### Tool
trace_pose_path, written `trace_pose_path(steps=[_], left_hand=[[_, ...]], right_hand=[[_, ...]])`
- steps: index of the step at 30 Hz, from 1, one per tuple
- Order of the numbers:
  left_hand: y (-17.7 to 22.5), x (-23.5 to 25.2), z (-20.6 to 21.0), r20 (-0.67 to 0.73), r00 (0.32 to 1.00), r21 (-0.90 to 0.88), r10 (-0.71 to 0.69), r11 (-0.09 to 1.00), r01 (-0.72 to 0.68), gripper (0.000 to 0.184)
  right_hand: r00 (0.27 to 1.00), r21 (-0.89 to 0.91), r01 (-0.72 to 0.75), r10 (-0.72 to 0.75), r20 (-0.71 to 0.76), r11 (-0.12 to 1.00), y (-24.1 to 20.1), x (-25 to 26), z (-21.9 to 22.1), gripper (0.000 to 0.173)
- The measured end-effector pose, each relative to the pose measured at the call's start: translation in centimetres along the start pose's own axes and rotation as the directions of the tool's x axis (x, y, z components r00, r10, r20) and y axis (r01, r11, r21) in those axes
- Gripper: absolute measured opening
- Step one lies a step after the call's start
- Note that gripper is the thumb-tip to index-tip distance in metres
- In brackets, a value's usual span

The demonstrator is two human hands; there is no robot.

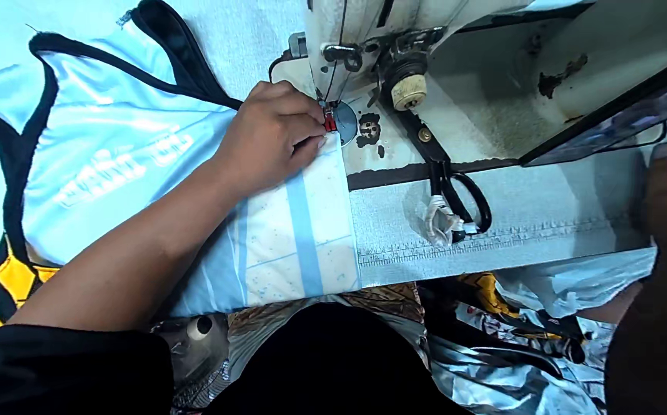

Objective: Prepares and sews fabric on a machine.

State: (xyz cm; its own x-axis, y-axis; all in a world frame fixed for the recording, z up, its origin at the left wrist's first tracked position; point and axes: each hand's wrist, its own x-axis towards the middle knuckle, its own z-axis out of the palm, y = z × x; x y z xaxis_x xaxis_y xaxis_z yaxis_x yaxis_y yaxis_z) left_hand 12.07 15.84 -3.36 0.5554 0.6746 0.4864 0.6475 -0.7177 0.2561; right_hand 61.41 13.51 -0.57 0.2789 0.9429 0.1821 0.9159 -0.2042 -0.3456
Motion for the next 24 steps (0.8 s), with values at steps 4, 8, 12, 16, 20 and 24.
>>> trace_pose_path(steps=[4,8,12,16,20,24], left_hand=[[-0.4,0.0,0.0,-0.01,1.0,-0.006,0.018,1.0,-0.018,0.021],[-0.7,0.3,-0.1,-0.005,1.0,-0.006,0.014,1.0,-0.014,0.022],[-0.9,0.4,0.0,-0.019,1.0,-0.016,0.024,1.0,-0.024,0.022],[-0.6,0.2,-0.1,-0.011,0.998,-0.034,0.054,0.998,-0.054,0.021],[-0.1,-0.2,-0.1,-0.001,0.999,-0.048,0.053,0.997,-0.053,0.021],[0.0,-0.2,0.0,-0.007,0.999,-0.037,0.034,0.999,-0.034,0.022]], right_hand=[[0.999,-0.013,-0.033,0.033,-0.035,0.999,0.6,-1.0,1.4,0.076],[0.998,-0.059,-0.028,0.024,-0.055,0.998,0.9,-1.1,1.5,0.075],[0.917,-0.056,0.395,-0.397,-0.043,0.917,2.1,0.3,1.1,0.047],[0.906,-0.081,0.42,-0.423,-0.026,0.904,1.6,0.5,1.1,0.047],[0.959,-0.074,0.278,-0.281,-0.032,0.958,1.0,-0.4,0.9,0.058],[0.989,0.008,0.059,-0.058,-0.133,0.998,0.7,-0.3,0.6,0.071]])
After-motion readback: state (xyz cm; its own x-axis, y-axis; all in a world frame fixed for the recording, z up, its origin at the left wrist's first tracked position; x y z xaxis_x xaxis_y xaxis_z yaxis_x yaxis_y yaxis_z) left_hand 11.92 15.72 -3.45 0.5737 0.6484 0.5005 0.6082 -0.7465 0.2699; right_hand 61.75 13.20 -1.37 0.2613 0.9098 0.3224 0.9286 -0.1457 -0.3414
